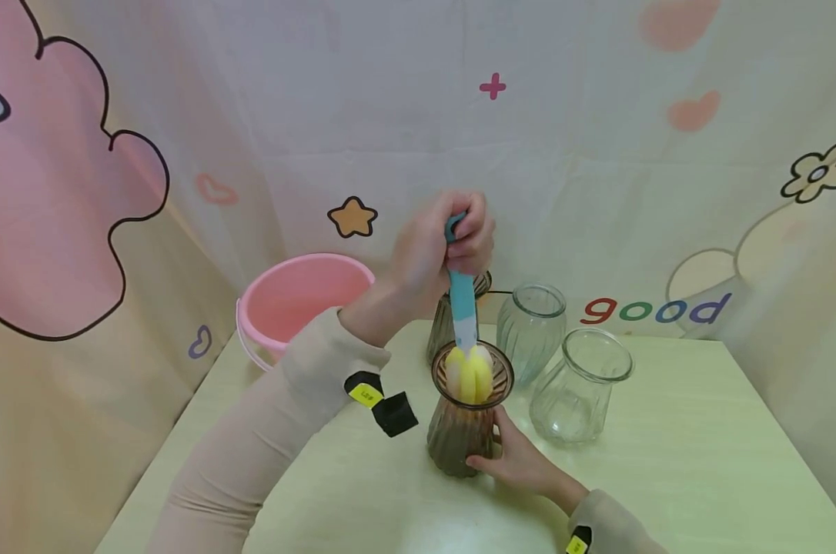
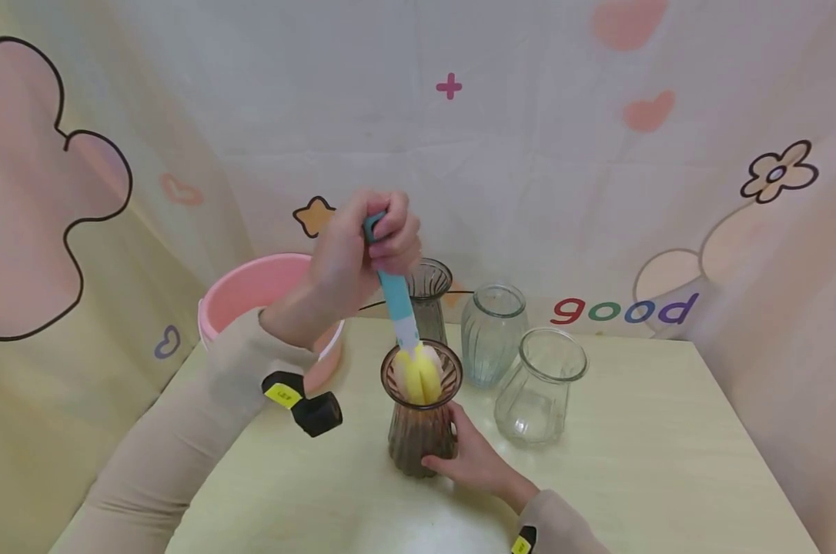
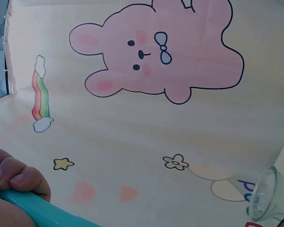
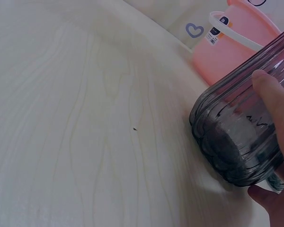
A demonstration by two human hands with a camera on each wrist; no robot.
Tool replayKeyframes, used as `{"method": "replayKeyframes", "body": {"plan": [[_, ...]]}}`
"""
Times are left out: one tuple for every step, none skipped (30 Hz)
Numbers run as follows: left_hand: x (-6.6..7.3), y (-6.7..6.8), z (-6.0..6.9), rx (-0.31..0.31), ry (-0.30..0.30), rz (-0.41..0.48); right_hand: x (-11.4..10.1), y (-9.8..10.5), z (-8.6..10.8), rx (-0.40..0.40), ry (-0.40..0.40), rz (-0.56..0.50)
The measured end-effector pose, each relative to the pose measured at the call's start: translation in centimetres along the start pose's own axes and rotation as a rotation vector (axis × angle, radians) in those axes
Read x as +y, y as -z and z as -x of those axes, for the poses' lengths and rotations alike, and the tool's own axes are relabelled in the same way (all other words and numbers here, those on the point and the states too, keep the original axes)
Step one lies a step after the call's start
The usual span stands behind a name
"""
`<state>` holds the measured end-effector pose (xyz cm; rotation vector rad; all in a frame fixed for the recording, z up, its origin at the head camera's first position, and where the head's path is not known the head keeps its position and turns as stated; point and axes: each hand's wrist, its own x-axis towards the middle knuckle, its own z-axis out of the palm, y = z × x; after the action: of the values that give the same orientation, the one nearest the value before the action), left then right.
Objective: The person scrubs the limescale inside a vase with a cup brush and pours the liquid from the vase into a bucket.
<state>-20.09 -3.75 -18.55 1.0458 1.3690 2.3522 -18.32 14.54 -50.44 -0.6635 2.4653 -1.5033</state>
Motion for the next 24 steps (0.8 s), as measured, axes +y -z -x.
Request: {"method": "replayKeyframes", "body": {"plan": [[0.7, -0.2, -0.1, -0.003, -0.02, 0.007, 0.0, 0.0, 0.0, 0.0, 0.001, 0.002], [1.5, -0.4, -0.1, -0.006, -0.043, 0.014, -0.1, 0.0, 0.0, -0.001, -0.003, 0.0], [2.3, -0.6, -0.2, -0.008, -0.071, 0.021, -0.1, 0.0, 0.0, -0.003, -0.01, -0.001], [3.3, -0.8, -0.3, -0.009, -0.095, 0.023, -0.2, 0.0, 0.0, -0.003, -0.019, -0.004], [4.2, -1.0, -0.4, -0.011, -0.118, 0.03, -0.3, 0.0, 0.0, -0.003, -0.028, -0.008], [5.1, -1.2, -0.5, -0.013, -0.142, 0.027, -0.3, -0.1, 0.0, -0.002, -0.033, -0.01], [5.9, -1.3, -0.5, -0.009, -0.157, 0.024, -0.3, -0.1, 0.0, -0.002, -0.045, -0.009], [6.7, -1.4, -0.5, -0.002, -0.166, 0.023, -0.4, -0.1, 0.0, -0.001, -0.053, -0.007], [7.4, -1.4, -0.4, 0.006, -0.171, 0.021, -0.4, -0.1, 0.0, 0.0, -0.059, -0.004], [7.9, -1.3, -0.4, 0.015, -0.171, 0.021, -0.4, -0.2, 0.0, 0.002, -0.065, -0.001], [8.4, -1.2, -0.3, 0.022, -0.173, 0.018, -0.4, -0.2, 0.0, 0.004, -0.068, 0.002], [8.7, -1.0, -0.2, 0.031, -0.176, 0.01, -0.4, -0.2, 0.0, 0.006, -0.07, 0.004], [8.9, -0.8, -0.2, 0.039, -0.176, 0.005, -0.4, -0.2, 0.0, 0.007, -0.074, 0.004], [9.1, -0.5, -0.1, 0.046, -0.175, -0.005, -0.4, -0.3, 0.0, 0.009, -0.072, 0.002], [9.2, -0.3, -0.2, 0.056, -0.168, -0.014, -0.4, -0.3, 0.0, 0.01, -0.07, 0.001], [9.2, 0.1, -0.2, 0.063, -0.161, -0.024, -0.5, -0.2, 0.0, 0.01, -0.07, 0.003], [9.1, 0.4, -0.2, 0.07, -0.157, -0.042, -0.5, -0.2, 0.1, 0.01, -0.066, 0.005], [8.9, 0.8, -0.2, 0.077, -0.151, -0.064, -0.7, -0.2, 0.1, 0.009, -0.064, 0.011], [8.6, 1.2, -0.2, 0.088, -0.139, -0.083, -1.1, -0.1, 0.2, 0.01, -0.061, 0.009], [8.3, 1.6, -0.2, 0.107, -0.119, -0.102, -1.6, 0.0, 0.3, 0.009, -0.058, 0.006], [7.9, 2.0, -0.2, 0.129, -0.095, -0.116, -2.0, 0.0, 0.4, 0.008, -0.056, 0.002], [7.4, 2.5, -0.1, 0.151, -0.073, -0.137, -2.4, 0.1, 0.5, 0.007, -0.051, -0.002], [6.8, 3.0, -0.1, 0.176, -0.047, -0.165, -2.8, 0.1, 0.5, 0.006, -0.042, -0.006], [6.1, 3.5, -0.1, 0.209, -0.013, -0.186, -3.1, 0.1, 0.5, 0.008, -0.041, -0.011]]}}
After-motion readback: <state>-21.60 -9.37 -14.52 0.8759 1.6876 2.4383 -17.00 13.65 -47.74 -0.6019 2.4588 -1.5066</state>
